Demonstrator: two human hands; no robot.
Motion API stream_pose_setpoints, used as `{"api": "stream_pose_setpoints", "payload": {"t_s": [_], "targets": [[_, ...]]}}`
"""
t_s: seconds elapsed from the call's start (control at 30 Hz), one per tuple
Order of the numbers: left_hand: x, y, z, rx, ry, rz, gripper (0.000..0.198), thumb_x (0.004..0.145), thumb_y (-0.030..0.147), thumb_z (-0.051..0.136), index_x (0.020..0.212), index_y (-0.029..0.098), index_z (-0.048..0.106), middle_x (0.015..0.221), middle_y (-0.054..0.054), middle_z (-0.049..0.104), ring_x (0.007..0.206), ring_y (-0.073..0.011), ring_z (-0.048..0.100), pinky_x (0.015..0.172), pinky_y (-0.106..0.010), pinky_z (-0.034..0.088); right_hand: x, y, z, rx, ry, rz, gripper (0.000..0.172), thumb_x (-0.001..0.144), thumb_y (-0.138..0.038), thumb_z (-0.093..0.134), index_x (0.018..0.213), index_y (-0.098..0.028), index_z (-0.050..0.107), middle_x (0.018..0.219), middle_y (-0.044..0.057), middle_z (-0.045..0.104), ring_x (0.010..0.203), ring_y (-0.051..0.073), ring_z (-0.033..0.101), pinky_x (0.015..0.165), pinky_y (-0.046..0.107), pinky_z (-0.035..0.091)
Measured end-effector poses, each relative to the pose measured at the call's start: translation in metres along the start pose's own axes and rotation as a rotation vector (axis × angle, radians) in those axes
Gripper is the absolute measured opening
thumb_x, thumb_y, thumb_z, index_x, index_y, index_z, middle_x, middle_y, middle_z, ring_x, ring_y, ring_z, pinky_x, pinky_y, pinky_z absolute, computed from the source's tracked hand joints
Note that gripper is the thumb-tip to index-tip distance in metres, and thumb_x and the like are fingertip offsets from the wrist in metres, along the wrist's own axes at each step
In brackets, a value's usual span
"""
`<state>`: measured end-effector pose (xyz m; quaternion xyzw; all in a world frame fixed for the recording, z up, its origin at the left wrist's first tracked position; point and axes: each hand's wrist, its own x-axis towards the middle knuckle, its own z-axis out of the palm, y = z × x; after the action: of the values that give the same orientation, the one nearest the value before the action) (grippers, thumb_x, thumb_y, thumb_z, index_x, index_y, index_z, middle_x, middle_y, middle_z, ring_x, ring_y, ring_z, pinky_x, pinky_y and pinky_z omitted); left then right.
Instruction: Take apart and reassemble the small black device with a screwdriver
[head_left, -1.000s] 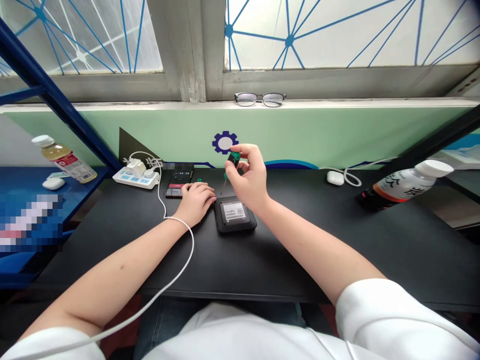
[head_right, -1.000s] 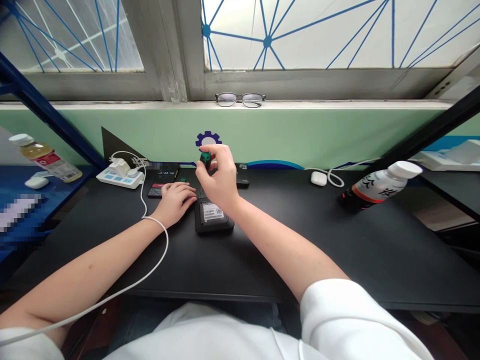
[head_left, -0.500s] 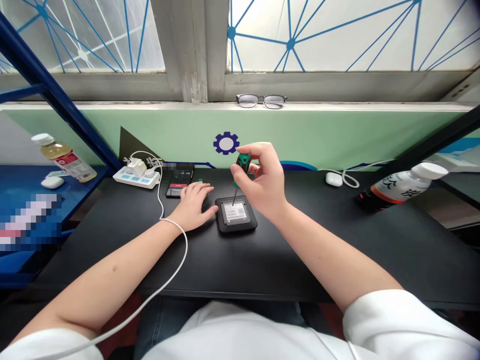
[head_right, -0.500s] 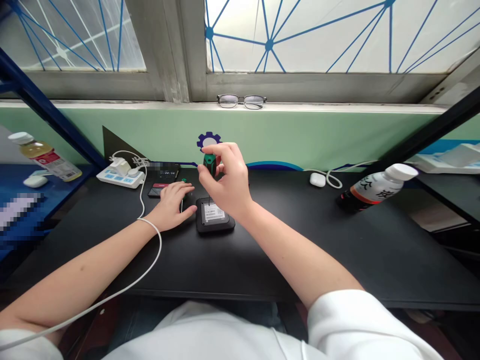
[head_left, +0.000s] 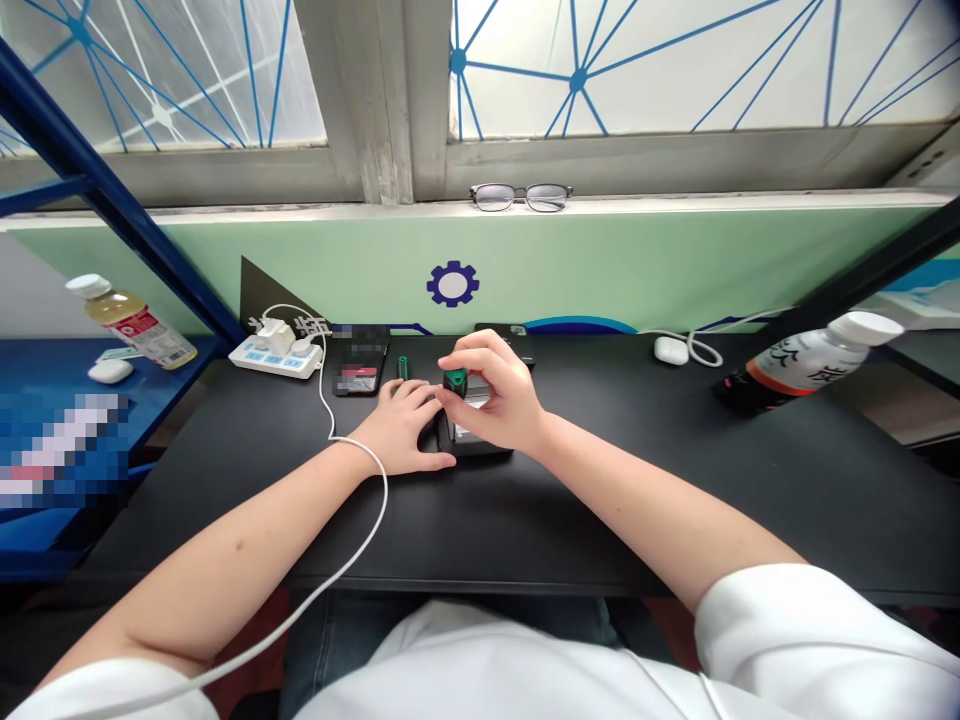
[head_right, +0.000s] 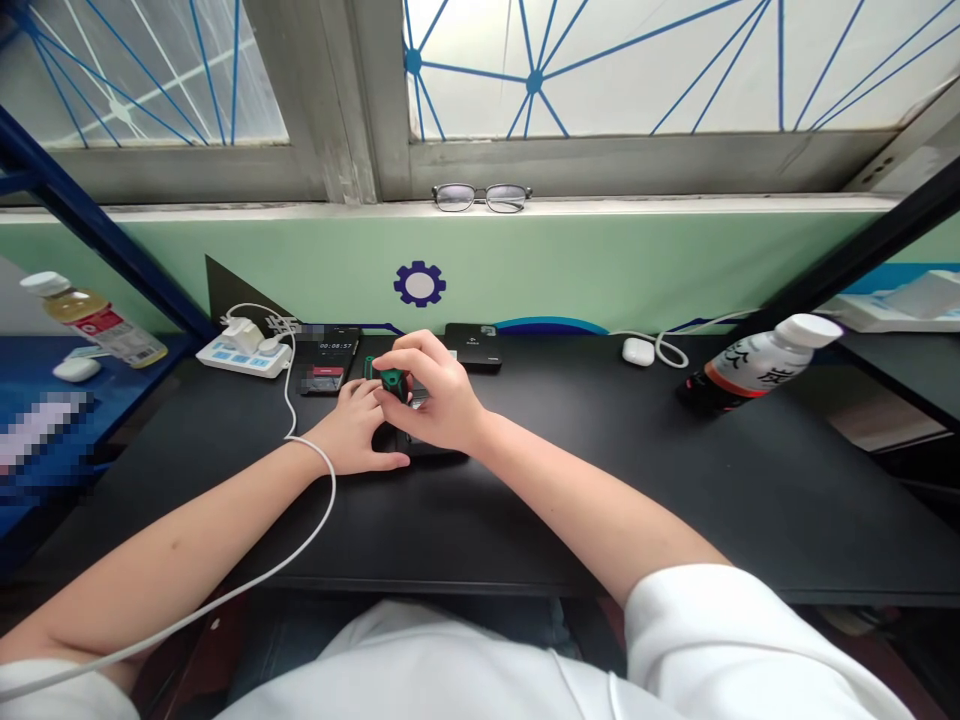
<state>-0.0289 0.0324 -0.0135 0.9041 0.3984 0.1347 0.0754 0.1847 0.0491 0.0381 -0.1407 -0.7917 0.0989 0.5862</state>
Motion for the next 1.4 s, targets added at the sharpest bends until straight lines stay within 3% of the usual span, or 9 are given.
{"api": "stream_pose_setpoints", "payload": {"t_s": [0.17, 0.33, 0.53, 0.77, 0.9, 1.1, 1.2, 1.3, 1.4], "targets": [[0.000, -0.002, 0.002, -0.020, 0.004, -0.025, 0.075, 0.085, 0.069, 0.080, 0.145, 0.026, 0.065, 0.152, -0.017, 0.063, 0.147, -0.0447, 0.045, 0.125, -0.069, 0.026, -0.006, 0.001, 0.003, -0.032, -0.040, 0.077, 0.025, 0.093, -0.028, 0.075, 0.117, -0.028, 0.070, 0.104, 0.007, 0.067, 0.086, 0.021, 0.066, 0.069, 0.039, 0.063], [0.001, -0.005, 0.001, -0.063, 0.014, -0.038, 0.085, 0.086, 0.072, 0.078, 0.153, 0.025, 0.057, 0.158, -0.018, 0.057, 0.148, -0.0447, 0.045, 0.125, -0.068, 0.027, -0.002, 0.002, 0.001, 0.273, -0.051, 0.255, 0.020, 0.093, -0.038, 0.084, 0.107, -0.026, 0.075, 0.103, 0.006, 0.064, 0.087, 0.018, 0.064, 0.071, 0.036, 0.060], [0.000, -0.011, 0.000, -0.088, 0.134, -0.141, 0.065, 0.101, 0.061, 0.059, 0.154, 0.023, 0.054, 0.148, -0.016, 0.064, 0.142, -0.0388, 0.052, 0.121, -0.061, 0.033, 0.002, 0.005, -0.009, 0.505, -0.082, 0.374, 0.010, 0.100, -0.035, 0.075, 0.104, -0.027, 0.080, 0.100, 0.004, 0.056, 0.087, 0.016, 0.058, 0.068, 0.031, 0.058], [0.003, -0.011, 0.004, -0.085, 0.195, -0.198, 0.054, 0.104, 0.052, 0.055, 0.147, 0.019, 0.058, 0.140, -0.017, 0.068, 0.137, -0.0374, 0.055, 0.118, -0.059, 0.037, -0.003, -0.001, -0.017, 0.402, -0.145, 0.378, 0.029, 0.110, -0.046, 0.056, 0.119, -0.027, 0.076, 0.117, 0.009, 0.070, 0.101, 0.021, 0.069, 0.086, 0.040, 0.063], [0.003, -0.008, 0.003, -0.098, 0.213, -0.204, 0.050, 0.104, 0.046, 0.054, 0.146, 0.018, 0.058, 0.138, -0.017, 0.069, 0.135, -0.0362, 0.056, 0.117, -0.059, 0.036, -0.006, -0.006, -0.019, 0.344, -0.126, 0.359, 0.033, 0.113, -0.046, 0.049, 0.112, -0.028, 0.077, 0.122, 0.009, 0.072, 0.111, 0.022, 0.071, 0.095, 0.043, 0.062], [0.003, -0.009, 0.002, -0.105, 0.220, -0.209, 0.048, 0.104, 0.044, 0.054, 0.146, 0.021, 0.059, 0.137, -0.015, 0.069, 0.138, -0.0351, 0.054, 0.117, -0.058, 0.037, -0.010, -0.017, -0.021, 0.155, -0.021, 0.377, 0.030, 0.112, -0.041, 0.052, 0.103, -0.027, 0.077, 0.114, 0.008, 0.070, 0.094, 0.019, 0.070, 0.079, 0.038, 0.062], [0.003, -0.009, 0.003, -0.085, 0.181, -0.177, 0.048, 0.104, 0.046, 0.056, 0.145, 0.022, 0.061, 0.141, -0.015, 0.068, 0.142, -0.0374, 0.050, 0.117, -0.060, 0.037, -0.014, -0.019, -0.017, 0.188, 0.000, 0.392, 0.017, 0.105, -0.043, 0.068, 0.108, -0.026, 0.070, 0.123, 0.011, 0.074, 0.100, 0.020, 0.074, 0.081, 0.039, 0.064], [0.002, -0.006, 0.002, -0.054, 0.109, -0.080, 0.047, 0.101, 0.049, 0.062, 0.140, 0.023, 0.065, 0.147, -0.016, 0.065, 0.144, -0.0392, 0.049, 0.119, -0.063, 0.034, -0.017, -0.017, -0.011, 0.238, 0.056, 0.401, 0.029, 0.093, -0.039, 0.085, 0.104, -0.026, 0.061, 0.119, 0.009, 0.077, 0.103, 0.021, 0.077, 0.088, 0.039, 0.066], [0.001, -0.004, -0.001, -0.039, 0.094, -0.022, 0.040, 0.100, 0.047, 0.065, 0.133, 0.025, 0.070, 0.146, -0.014, 0.067, 0.139, -0.0376, 0.055, 0.121, -0.064, 0.034, -0.017, -0.014, -0.011, 0.334, -0.006, 0.411, 0.025, 0.101, -0.034, 0.075, 0.118, -0.028, 0.059, 0.125, 0.009, 0.079, 0.108, 0.021, 0.080, 0.095, 0.042, 0.068]]}}
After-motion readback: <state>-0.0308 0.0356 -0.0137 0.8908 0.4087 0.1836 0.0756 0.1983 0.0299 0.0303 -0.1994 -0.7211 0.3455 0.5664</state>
